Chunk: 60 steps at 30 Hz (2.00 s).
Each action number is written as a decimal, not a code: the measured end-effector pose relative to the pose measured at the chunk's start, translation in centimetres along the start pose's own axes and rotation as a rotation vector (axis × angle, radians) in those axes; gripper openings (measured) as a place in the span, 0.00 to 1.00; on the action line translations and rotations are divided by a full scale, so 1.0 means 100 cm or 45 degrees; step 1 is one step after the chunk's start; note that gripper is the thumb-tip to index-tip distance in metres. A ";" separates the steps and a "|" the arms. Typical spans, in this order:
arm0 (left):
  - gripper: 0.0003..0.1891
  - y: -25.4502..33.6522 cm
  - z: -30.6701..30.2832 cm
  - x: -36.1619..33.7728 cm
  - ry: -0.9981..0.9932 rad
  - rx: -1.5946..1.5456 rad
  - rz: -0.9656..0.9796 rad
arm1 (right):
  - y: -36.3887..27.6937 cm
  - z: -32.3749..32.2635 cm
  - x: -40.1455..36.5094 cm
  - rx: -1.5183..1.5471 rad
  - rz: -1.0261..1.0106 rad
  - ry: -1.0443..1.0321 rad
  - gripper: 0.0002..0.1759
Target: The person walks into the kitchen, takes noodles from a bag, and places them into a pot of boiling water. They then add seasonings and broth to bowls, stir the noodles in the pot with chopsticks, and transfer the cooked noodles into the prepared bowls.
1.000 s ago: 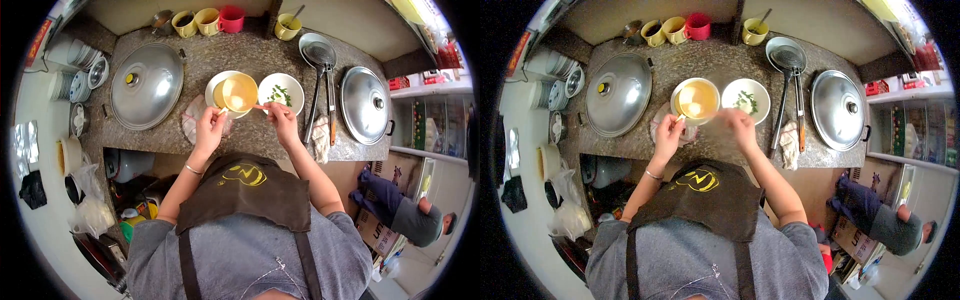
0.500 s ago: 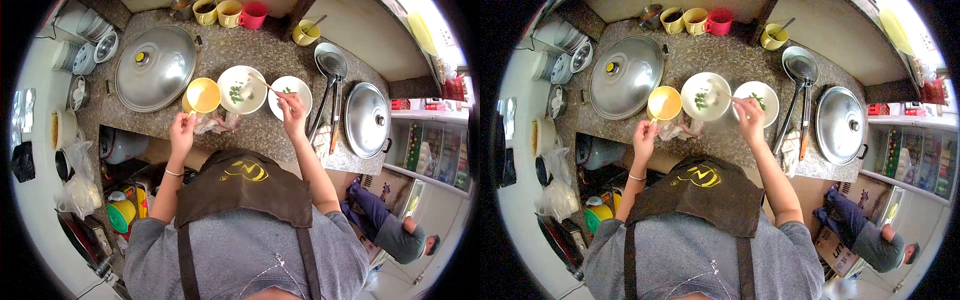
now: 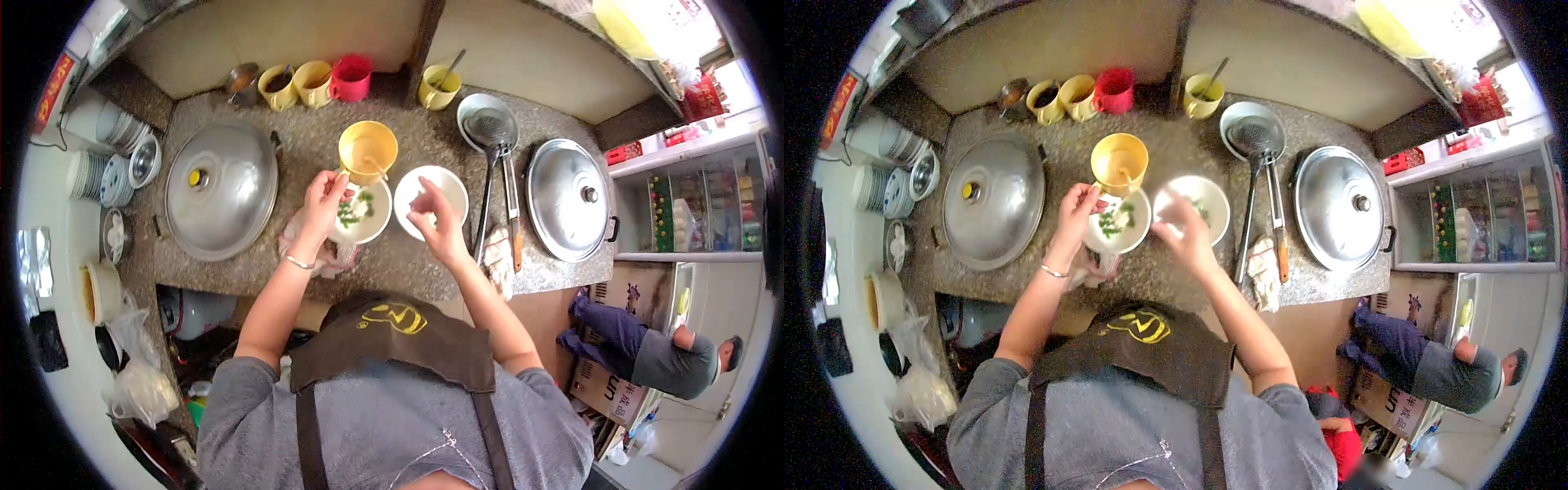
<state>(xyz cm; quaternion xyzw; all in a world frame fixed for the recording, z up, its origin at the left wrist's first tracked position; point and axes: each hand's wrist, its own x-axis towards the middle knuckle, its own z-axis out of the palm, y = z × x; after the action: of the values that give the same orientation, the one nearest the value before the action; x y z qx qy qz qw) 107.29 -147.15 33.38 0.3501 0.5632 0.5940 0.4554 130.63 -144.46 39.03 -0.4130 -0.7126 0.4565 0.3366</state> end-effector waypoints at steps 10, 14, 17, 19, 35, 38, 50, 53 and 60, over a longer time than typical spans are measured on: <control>0.12 -0.088 0.058 0.190 0.129 0.177 -0.277 | 0.097 -0.082 -0.102 0.166 0.502 0.416 0.26; 0.21 -0.099 0.072 0.216 0.000 0.184 -0.084 | 0.134 -0.092 -0.133 0.244 0.613 0.477 0.23; 0.22 -0.087 0.056 0.223 0.286 0.003 0.099 | 0.152 -0.095 -0.141 0.224 0.617 0.542 0.24; 0.21 -0.073 0.029 0.237 0.681 -0.121 0.167 | 0.136 -0.096 -0.133 0.220 0.689 0.550 0.24; 0.15 -0.080 -0.124 0.283 0.889 -0.436 -0.198 | 0.157 -0.090 -0.118 -0.095 0.613 0.292 0.18; 0.14 -0.062 -0.128 0.257 0.794 -0.330 -0.171 | 0.101 -0.091 -0.096 -0.085 0.659 0.324 0.17; 0.10 0.077 -0.068 0.053 0.171 -0.100 -0.070 | 0.007 -0.050 0.026 0.327 0.290 0.148 0.18; 0.10 0.081 -0.033 0.007 0.098 -0.119 -0.118 | -0.012 -0.033 0.047 0.283 0.097 0.095 0.23; 0.10 0.053 0.029 -0.061 -0.204 0.065 -0.138 | -0.028 -0.018 0.037 -0.001 0.060 0.240 0.26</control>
<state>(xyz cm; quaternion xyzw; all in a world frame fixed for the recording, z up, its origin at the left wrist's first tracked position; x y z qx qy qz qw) 111.28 -151.57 39.55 0.3772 0.5581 0.5239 0.5213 129.74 -141.14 42.63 -0.4709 -0.6679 0.4233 0.3911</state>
